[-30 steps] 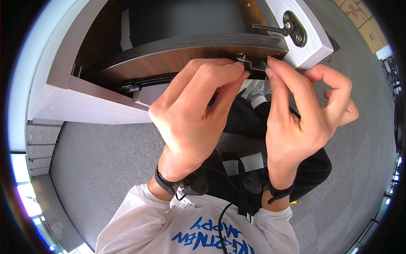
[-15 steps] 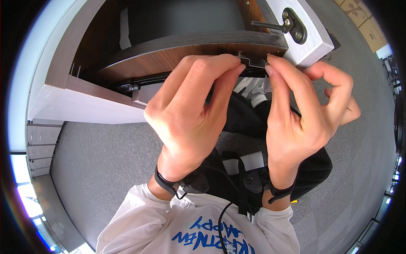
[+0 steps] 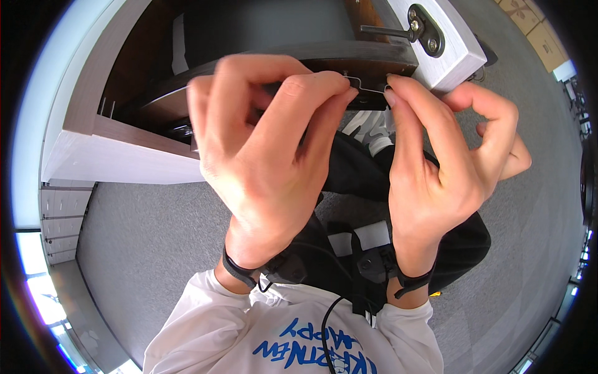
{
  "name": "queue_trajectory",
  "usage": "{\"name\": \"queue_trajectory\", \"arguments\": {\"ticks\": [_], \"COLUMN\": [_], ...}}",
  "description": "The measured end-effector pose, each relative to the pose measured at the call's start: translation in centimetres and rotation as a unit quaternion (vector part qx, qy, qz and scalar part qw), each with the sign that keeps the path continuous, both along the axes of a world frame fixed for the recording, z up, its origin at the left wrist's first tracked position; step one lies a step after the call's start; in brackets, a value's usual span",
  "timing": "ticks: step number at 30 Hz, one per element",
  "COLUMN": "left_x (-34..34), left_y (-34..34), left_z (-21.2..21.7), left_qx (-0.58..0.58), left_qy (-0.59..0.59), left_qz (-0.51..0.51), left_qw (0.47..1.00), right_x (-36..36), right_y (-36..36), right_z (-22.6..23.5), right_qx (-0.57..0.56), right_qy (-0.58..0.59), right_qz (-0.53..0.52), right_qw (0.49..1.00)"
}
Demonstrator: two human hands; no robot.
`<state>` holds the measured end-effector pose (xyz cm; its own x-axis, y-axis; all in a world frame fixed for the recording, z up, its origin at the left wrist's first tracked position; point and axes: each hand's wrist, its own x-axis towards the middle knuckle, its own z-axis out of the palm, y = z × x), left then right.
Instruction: The person uses a screwdriver to remove screws from a drawer's metal slide mechanism and then reinserts the screws by hand. The drawer is held in place while the person works on the side rails.
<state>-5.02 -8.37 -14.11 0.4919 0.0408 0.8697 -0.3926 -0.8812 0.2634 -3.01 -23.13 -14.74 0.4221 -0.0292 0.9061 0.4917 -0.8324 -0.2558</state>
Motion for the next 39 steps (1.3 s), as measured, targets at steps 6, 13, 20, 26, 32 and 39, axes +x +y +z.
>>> {"name": "queue_trajectory", "arguments": {"ticks": [6, 13, 20, 26, 32, 39], "left_x": [-0.2, 0.6, 1.3, 1.3, 0.9, 0.8], "left_y": [-0.3, 0.2, 0.6, 0.6, 0.3, 0.4], "left_z": [0.5, 1.2, 1.4, 1.3, 1.7, 1.9], "left_qx": [0.019, 0.089, 0.08, 0.079, 0.067, 0.068], "left_qy": [0.019, -0.011, -0.001, -0.007, -0.001, 0.008], "left_qz": [0.059, 0.051, -0.02, -0.033, -0.013, -0.009], "left_qw": [0.998, 0.995, 0.997, 0.996, 0.998, 0.998], "right_x": [0.1, 0.3, 0.8, 0.9, 0.6, 0.7], "right_y": [-0.3, -0.5, -0.4, -0.4, 0.0, 0.2], "right_z": [0.0, -0.3, -0.5, -0.6, -0.5, -0.8], "right_qx": [-0.005, -0.001, 0.006, -0.008, -0.008, -0.004], "right_qy": [-0.001, -0.007, -0.024, -0.044, -0.059, -0.063], "right_qz": [-0.002, 0.004, -0.002, 0.001, -0.013, -0.018], "right_qw": [1.0, 1.0, 1.0, 0.999, 0.998, 0.998]}}
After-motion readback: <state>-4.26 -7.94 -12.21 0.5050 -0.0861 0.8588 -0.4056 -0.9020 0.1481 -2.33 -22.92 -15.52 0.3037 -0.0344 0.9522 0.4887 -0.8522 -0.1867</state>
